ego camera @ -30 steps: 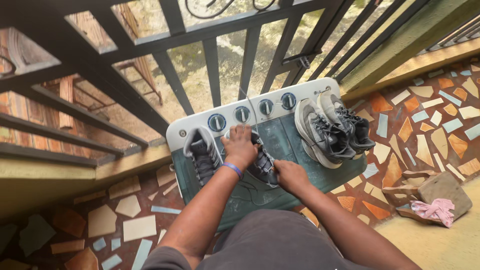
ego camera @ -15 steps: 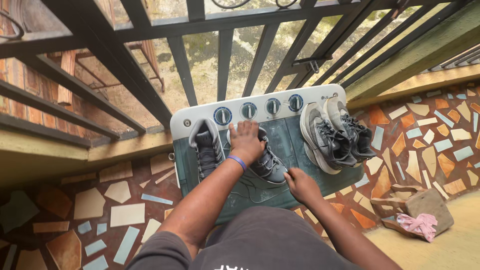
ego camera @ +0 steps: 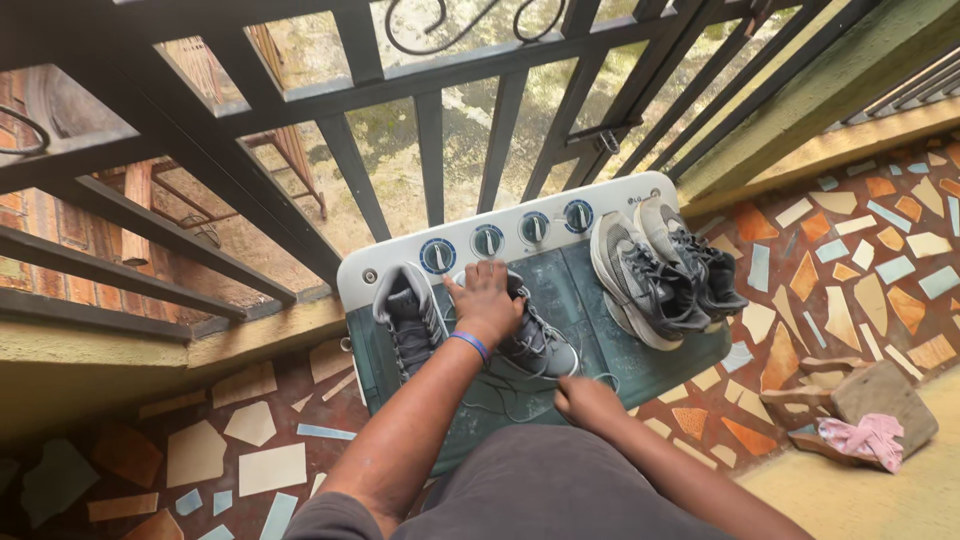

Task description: The person unlaces two pairs of sneakers placed on a washing machine lid, then relaces each shoe with its original laces. The person handles the shoes one at a time, threading the laces through the eyelets and tying them off.

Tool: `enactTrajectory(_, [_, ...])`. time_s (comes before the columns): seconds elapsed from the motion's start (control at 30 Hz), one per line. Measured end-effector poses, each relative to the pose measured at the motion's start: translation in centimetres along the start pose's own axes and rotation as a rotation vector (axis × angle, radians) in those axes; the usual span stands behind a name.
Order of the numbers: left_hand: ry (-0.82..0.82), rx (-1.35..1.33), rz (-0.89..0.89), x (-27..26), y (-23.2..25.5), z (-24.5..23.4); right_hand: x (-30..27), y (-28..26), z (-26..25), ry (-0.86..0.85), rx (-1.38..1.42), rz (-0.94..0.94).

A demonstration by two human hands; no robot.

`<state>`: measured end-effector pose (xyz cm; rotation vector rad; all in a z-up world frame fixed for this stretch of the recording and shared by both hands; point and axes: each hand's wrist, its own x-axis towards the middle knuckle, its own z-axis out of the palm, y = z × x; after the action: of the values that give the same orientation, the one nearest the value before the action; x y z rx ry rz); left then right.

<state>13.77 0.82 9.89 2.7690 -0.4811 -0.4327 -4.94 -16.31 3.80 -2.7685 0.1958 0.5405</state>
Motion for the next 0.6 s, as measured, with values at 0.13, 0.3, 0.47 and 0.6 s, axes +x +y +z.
enactTrajectory(0.13, [-0.047,0.027,0.017,0.1,-0.3,-0.2,-0.7,-0.2,-2.5,-0.013,0.127,0.152])
enactTrajectory(0.3, [-0.161,-0.014,0.027,1.5,-0.8,-0.6,3.3,-3.0,-4.3,0.221,0.022,0.052])
enactTrajectory(0.47, [-0.120,-0.106,0.037,1.7,-1.7,-0.4,5.2,-2.2,-2.3,0.311,-0.060,-0.070])
enactTrajectory(0.6, [0.004,-0.118,0.029,0.6,-1.6,0.5,2.2,3.1,1.9,0.052,-0.005,-0.137])
